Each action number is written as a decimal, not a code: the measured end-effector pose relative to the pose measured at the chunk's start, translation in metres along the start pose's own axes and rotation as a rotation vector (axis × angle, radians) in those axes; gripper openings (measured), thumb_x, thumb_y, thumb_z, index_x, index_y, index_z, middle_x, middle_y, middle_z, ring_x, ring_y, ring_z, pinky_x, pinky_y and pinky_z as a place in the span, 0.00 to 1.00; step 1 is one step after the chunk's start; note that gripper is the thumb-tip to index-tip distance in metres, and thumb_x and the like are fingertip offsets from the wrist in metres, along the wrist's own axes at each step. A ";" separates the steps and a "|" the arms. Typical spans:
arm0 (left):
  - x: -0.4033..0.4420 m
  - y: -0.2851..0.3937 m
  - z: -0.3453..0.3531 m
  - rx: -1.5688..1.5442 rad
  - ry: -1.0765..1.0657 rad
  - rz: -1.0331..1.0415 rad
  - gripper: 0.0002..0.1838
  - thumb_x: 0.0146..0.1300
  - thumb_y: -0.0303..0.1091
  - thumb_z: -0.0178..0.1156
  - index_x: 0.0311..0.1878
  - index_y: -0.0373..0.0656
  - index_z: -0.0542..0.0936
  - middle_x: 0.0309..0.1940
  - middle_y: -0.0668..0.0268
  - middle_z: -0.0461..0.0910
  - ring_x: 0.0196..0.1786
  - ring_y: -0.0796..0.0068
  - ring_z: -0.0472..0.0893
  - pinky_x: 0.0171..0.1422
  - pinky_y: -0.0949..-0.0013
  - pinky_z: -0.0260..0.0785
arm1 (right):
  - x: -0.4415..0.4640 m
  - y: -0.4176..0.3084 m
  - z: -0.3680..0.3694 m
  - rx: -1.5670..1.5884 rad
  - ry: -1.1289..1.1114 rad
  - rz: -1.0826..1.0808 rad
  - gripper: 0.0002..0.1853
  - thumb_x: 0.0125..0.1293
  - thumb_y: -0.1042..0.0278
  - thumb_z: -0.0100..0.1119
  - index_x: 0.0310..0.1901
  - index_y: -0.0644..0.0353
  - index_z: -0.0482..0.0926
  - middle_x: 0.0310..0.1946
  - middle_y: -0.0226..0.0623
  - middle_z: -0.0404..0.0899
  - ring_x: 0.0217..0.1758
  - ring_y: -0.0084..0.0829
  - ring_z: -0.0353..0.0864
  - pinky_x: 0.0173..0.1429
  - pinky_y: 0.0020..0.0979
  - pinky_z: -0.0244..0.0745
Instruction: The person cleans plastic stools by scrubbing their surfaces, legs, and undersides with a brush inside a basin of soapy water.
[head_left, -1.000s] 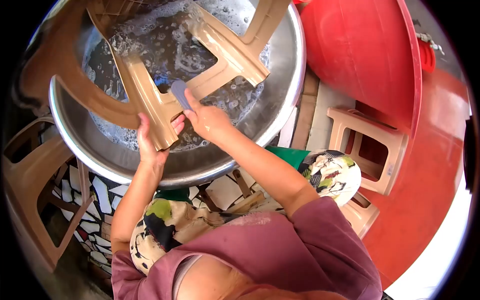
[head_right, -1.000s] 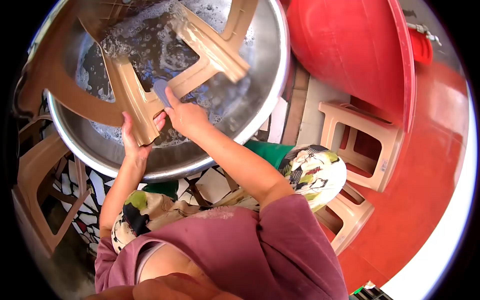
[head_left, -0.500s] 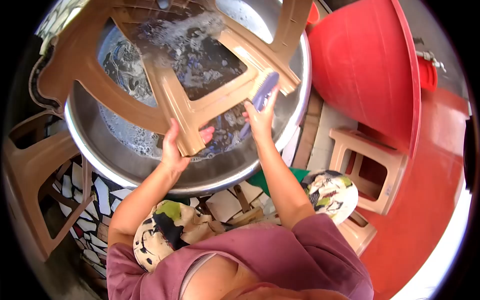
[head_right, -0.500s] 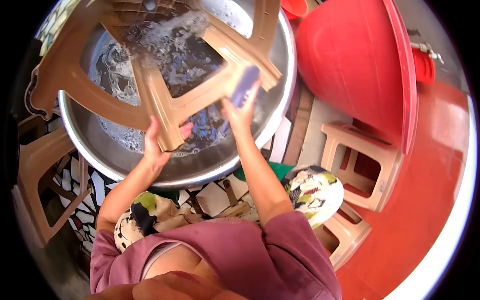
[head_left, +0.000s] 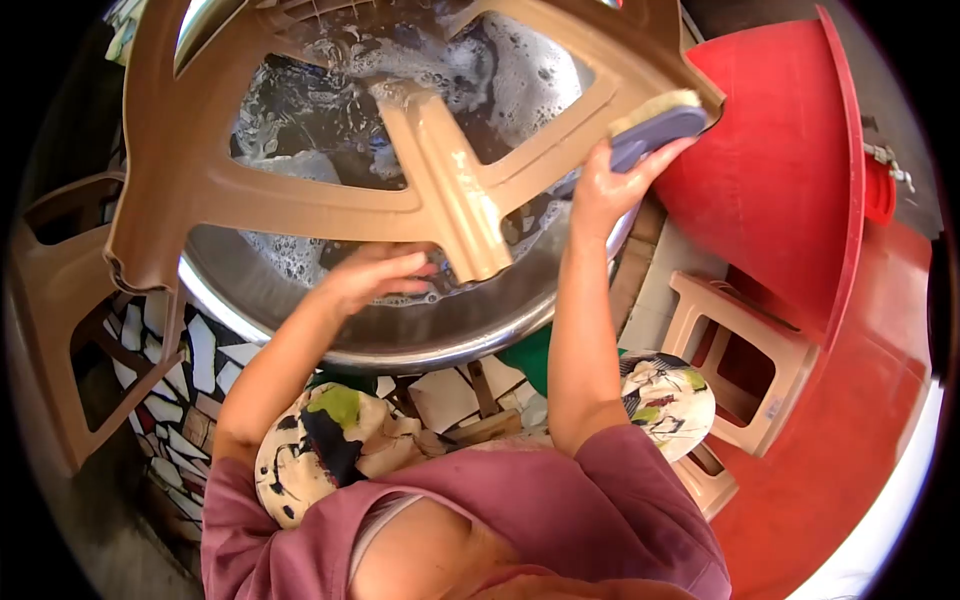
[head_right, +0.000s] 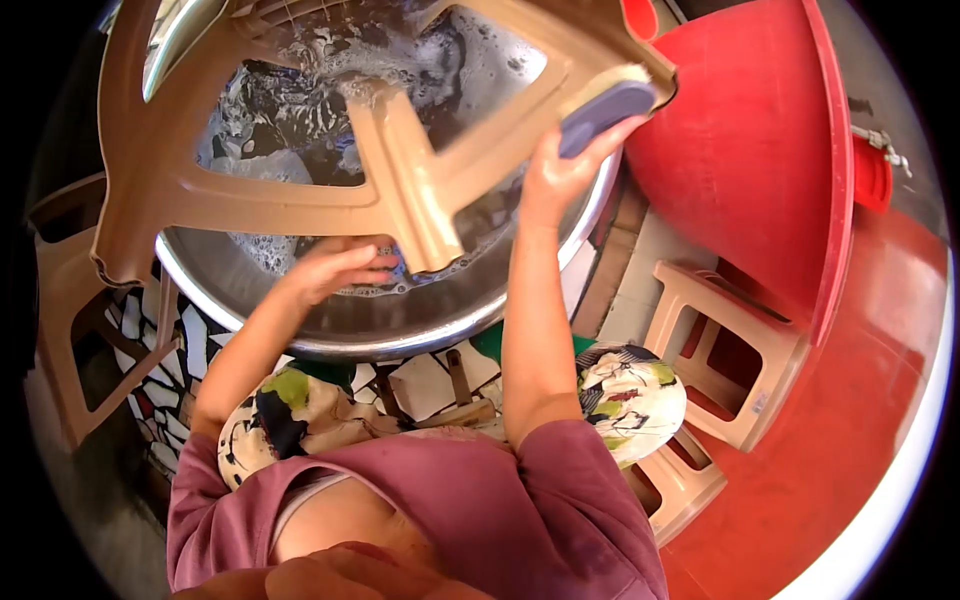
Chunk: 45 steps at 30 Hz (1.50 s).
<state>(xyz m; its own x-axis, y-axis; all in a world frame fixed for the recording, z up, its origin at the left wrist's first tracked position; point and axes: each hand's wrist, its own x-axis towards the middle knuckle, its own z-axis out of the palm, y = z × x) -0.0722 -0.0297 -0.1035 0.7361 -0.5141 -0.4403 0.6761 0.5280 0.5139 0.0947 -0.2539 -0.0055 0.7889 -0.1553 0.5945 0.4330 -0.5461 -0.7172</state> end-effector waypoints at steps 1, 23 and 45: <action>-0.013 0.002 -0.012 0.100 0.163 -0.016 0.31 0.62 0.36 0.63 0.64 0.35 0.64 0.62 0.48 0.68 0.62 0.54 0.73 0.64 0.53 0.70 | 0.011 0.004 -0.002 0.005 0.004 0.013 0.46 0.57 0.82 0.52 0.74 0.64 0.38 0.74 0.51 0.45 0.76 0.39 0.50 0.74 0.29 0.46; -0.103 0.024 0.033 -0.359 0.566 0.120 0.25 0.60 0.41 0.55 0.55 0.32 0.72 0.43 0.53 0.79 0.37 0.56 0.82 0.39 0.56 0.79 | 0.048 -0.060 -0.033 -0.460 -0.441 -0.063 0.32 0.57 0.79 0.46 0.67 0.56 0.65 0.48 0.56 0.75 0.50 0.44 0.78 0.55 0.34 0.70; -0.019 -0.004 0.003 -0.494 0.371 0.321 0.33 0.54 0.36 0.52 0.63 0.29 0.64 0.54 0.44 0.75 0.48 0.56 0.80 0.43 0.66 0.74 | -0.080 -0.045 0.028 -0.834 -1.332 0.308 0.33 0.65 0.48 0.50 0.70 0.51 0.59 0.42 0.55 0.80 0.46 0.55 0.79 0.54 0.47 0.72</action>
<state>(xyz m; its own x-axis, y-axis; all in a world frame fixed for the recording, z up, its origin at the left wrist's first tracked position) -0.0884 -0.0242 -0.0949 0.8046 -0.0620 -0.5905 0.2932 0.9063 0.3044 0.0246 -0.1942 -0.0312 0.7905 0.2114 -0.5748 0.1966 -0.9765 -0.0887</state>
